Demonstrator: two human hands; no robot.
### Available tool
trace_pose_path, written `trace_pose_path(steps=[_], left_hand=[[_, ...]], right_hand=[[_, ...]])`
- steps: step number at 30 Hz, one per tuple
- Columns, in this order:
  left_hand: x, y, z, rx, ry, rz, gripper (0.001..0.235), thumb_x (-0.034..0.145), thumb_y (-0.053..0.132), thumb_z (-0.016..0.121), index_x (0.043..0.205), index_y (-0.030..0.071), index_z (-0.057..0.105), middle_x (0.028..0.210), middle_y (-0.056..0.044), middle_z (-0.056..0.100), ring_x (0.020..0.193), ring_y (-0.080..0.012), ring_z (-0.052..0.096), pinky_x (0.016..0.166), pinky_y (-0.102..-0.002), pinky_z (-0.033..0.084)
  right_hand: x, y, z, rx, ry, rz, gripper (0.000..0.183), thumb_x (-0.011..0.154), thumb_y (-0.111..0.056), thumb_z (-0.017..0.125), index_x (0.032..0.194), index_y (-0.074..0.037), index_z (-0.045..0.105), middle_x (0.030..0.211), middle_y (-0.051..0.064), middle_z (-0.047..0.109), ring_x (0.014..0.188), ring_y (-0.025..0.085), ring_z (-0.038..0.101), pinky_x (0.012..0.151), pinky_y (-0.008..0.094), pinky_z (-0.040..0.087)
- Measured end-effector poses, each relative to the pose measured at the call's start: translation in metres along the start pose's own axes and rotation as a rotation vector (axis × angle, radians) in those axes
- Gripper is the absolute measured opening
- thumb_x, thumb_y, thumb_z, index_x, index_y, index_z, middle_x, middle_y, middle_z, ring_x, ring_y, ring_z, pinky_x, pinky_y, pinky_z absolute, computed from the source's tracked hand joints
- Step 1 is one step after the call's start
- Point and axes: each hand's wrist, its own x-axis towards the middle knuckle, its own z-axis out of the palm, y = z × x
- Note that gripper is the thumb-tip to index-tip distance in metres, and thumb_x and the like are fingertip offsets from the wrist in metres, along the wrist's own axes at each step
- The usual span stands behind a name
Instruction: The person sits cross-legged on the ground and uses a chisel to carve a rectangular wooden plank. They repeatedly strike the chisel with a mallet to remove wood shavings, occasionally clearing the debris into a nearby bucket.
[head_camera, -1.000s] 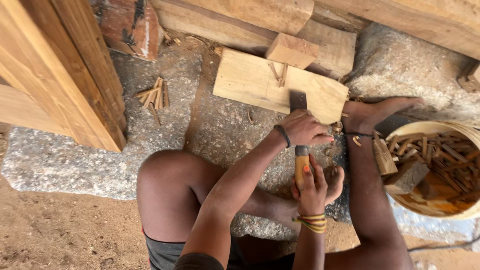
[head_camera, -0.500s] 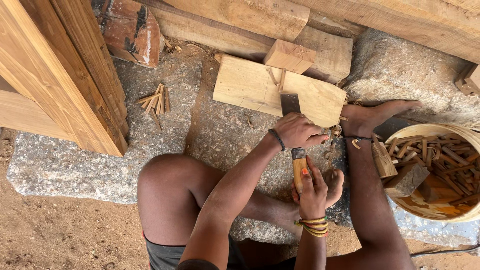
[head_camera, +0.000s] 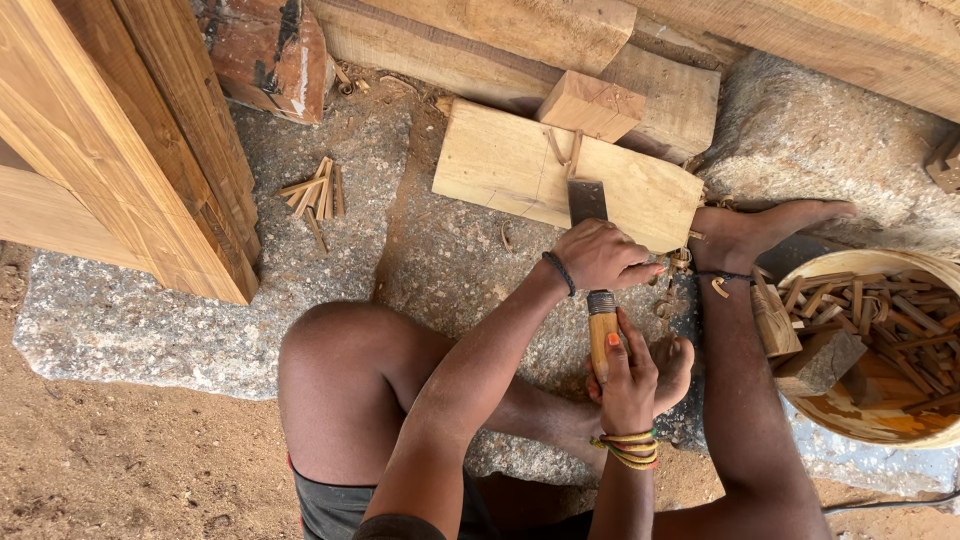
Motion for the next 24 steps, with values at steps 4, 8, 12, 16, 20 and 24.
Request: trace_pose_path(steps=[4,8,12,16,20,24], left_hand=[[0.002,0.003,-0.009,-0.047,-0.107,-0.079,0.054,0.099,0.058,0.053,0.079,0.013,0.076,0.056,-0.005,0.068,0.047,-0.0162,0.066,0.050,-0.036,0.056],[0.001,0.003,-0.017,-0.063,-0.051,-0.129,0.054,0.097,0.058,0.055,0.076,0.013,0.077,0.058,-0.006,0.069,0.048,-0.0179,0.066,0.052,-0.037,0.055],[0.000,0.000,-0.009,-0.174,-0.034,-0.122,0.049,0.098,0.054,0.053,0.089,0.014,0.080,0.066,-0.006,0.072,0.049,-0.0176,0.068,0.051,-0.037,0.056],[-0.003,0.000,-0.021,-0.141,0.133,-0.032,0.047,0.096,0.054,0.054,0.088,0.017,0.082,0.072,-0.005,0.074,0.059,-0.0224,0.070,0.059,-0.040,0.058],[0.001,0.002,-0.023,-0.121,-0.117,-0.148,0.047,0.096,0.054,0.055,0.085,0.016,0.079,0.063,-0.006,0.072,0.053,-0.0209,0.069,0.058,-0.040,0.058],[0.001,-0.001,-0.025,-0.073,-0.151,-0.156,0.050,0.098,0.055,0.055,0.079,0.014,0.075,0.064,-0.007,0.071,0.055,-0.0217,0.069,0.058,-0.041,0.057]], right_hand=[[0.003,0.007,-0.002,0.021,-0.020,-0.007,0.048,0.102,-0.019,0.047,0.148,-0.008,0.051,0.071,0.005,0.060,0.048,0.007,0.049,0.037,0.023,0.036],[0.009,0.016,0.001,-0.025,-0.032,-0.077,0.046,0.100,-0.018,0.047,0.145,-0.009,0.053,0.067,0.006,0.056,0.043,0.010,0.044,0.036,0.024,0.034],[0.003,0.018,0.003,-0.036,-0.032,-0.033,0.043,0.101,-0.018,0.049,0.143,-0.010,0.052,0.062,0.007,0.053,0.041,0.011,0.040,0.034,0.026,0.031],[0.002,0.012,0.011,-0.045,-0.042,-0.025,0.045,0.101,-0.017,0.047,0.146,-0.012,0.049,0.067,0.002,0.056,0.045,0.008,0.045,0.036,0.025,0.035],[0.000,0.017,0.016,-0.041,-0.042,-0.010,0.044,0.103,-0.018,0.047,0.147,-0.013,0.047,0.065,0.004,0.055,0.044,0.009,0.045,0.036,0.026,0.035],[0.000,0.018,0.015,-0.056,-0.054,-0.038,0.045,0.103,-0.018,0.046,0.148,-0.014,0.045,0.066,0.004,0.055,0.044,0.009,0.047,0.036,0.025,0.036]])
